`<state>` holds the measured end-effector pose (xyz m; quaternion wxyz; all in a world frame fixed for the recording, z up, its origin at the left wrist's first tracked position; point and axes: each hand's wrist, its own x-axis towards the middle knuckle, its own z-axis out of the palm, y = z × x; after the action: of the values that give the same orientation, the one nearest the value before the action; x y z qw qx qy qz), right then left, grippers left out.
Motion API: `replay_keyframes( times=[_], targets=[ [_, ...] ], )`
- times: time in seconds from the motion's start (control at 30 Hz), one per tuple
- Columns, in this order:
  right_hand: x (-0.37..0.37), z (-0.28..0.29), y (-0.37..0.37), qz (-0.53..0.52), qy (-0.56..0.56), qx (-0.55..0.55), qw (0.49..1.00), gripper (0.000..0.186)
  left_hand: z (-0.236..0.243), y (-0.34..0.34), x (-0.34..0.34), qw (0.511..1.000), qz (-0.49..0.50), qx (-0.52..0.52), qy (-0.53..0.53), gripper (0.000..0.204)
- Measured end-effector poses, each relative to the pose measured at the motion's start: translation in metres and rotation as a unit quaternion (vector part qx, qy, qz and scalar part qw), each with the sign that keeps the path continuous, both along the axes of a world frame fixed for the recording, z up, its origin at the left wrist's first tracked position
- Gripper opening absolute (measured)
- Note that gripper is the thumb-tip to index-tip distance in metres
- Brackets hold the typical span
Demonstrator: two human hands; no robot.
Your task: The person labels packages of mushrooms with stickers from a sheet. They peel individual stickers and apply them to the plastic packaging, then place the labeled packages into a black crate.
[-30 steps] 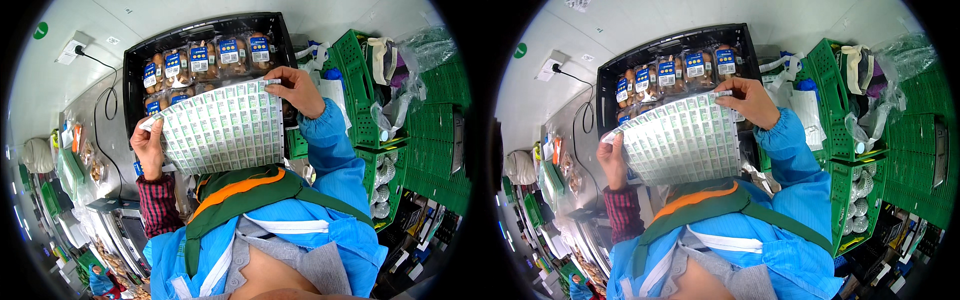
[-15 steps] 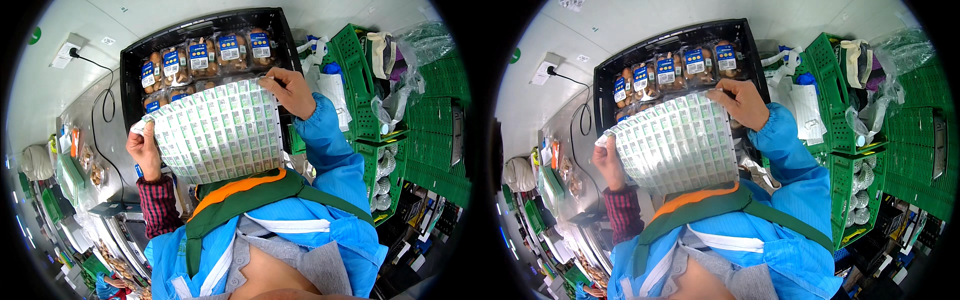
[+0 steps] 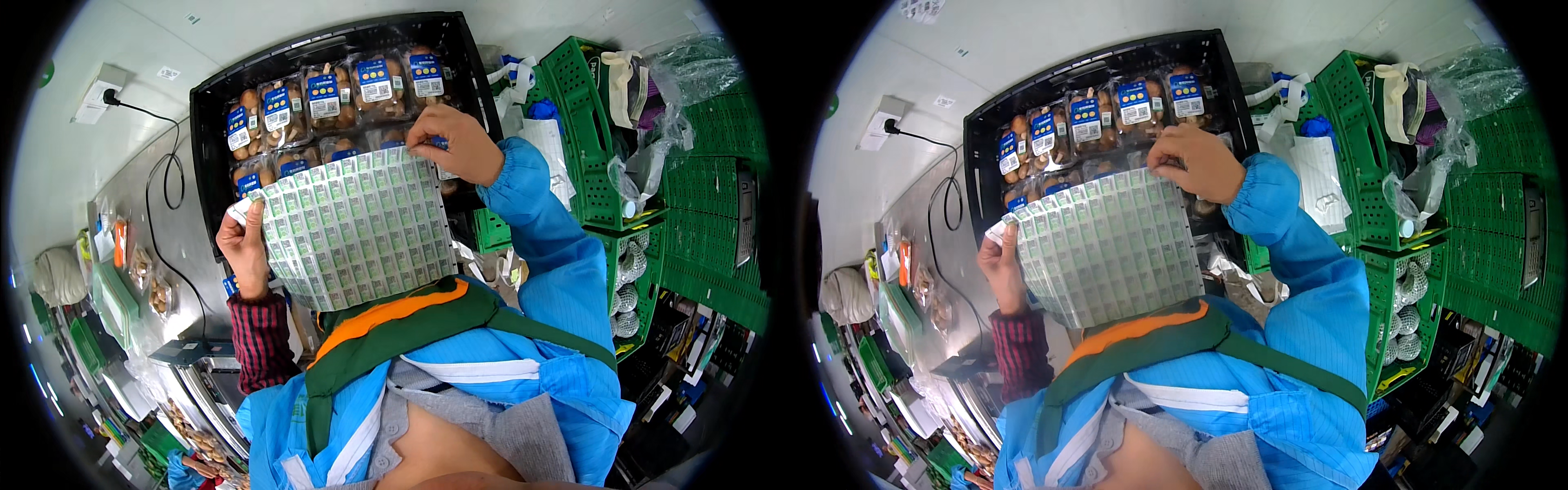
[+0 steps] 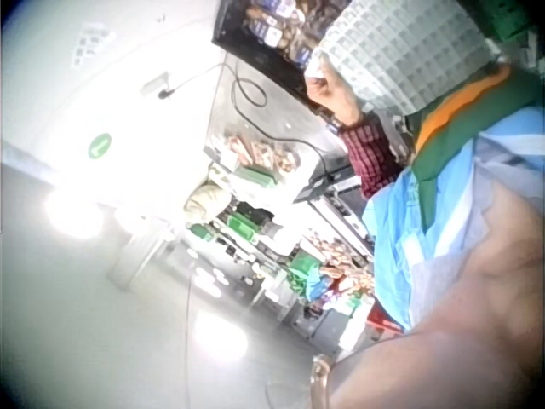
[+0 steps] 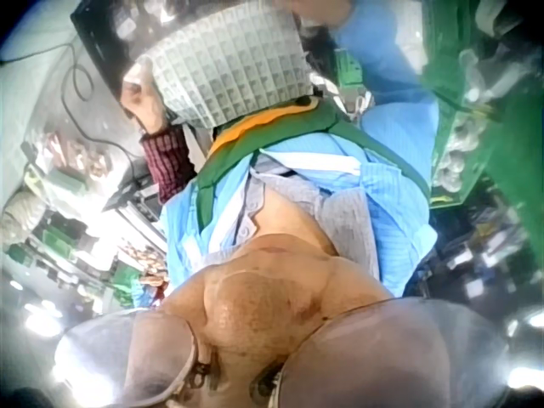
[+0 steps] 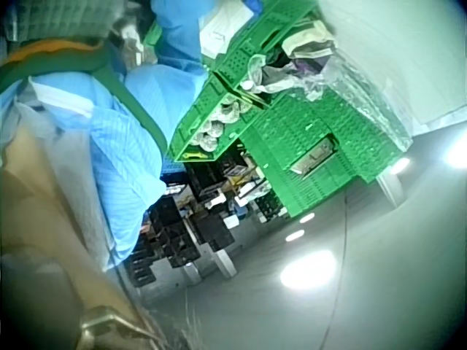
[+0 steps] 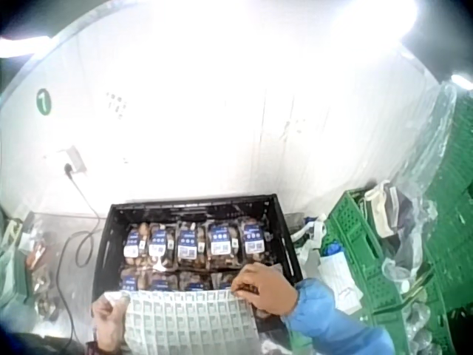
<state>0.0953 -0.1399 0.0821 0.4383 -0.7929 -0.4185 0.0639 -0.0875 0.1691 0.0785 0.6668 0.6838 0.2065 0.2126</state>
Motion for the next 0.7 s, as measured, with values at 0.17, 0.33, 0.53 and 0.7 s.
replay_keyframes(
  times=[0.17,0.33,0.53,0.7],
  targets=[
    [-0.001,-0.010,0.001,0.010,-0.152,-0.025,0.988,0.015,-0.006,0.004,0.011,0.995,-0.014,-0.077,0.056,0.016],
    [-0.003,-0.012,0.004,0.051,-0.270,0.055,0.960,0.015,-0.020,0.026,0.020,0.957,-0.026,-0.247,0.148,0.019],
    [0.079,-0.045,0.023,-0.271,0.301,0.260,0.877,0.026,-0.027,0.043,0.010,0.965,0.034,-0.225,0.131,0.022],
    [0.163,-0.137,0.033,-0.375,0.271,0.273,0.844,0.036,-0.020,0.040,0.001,0.977,0.069,-0.162,0.124,0.023]
  ],
)
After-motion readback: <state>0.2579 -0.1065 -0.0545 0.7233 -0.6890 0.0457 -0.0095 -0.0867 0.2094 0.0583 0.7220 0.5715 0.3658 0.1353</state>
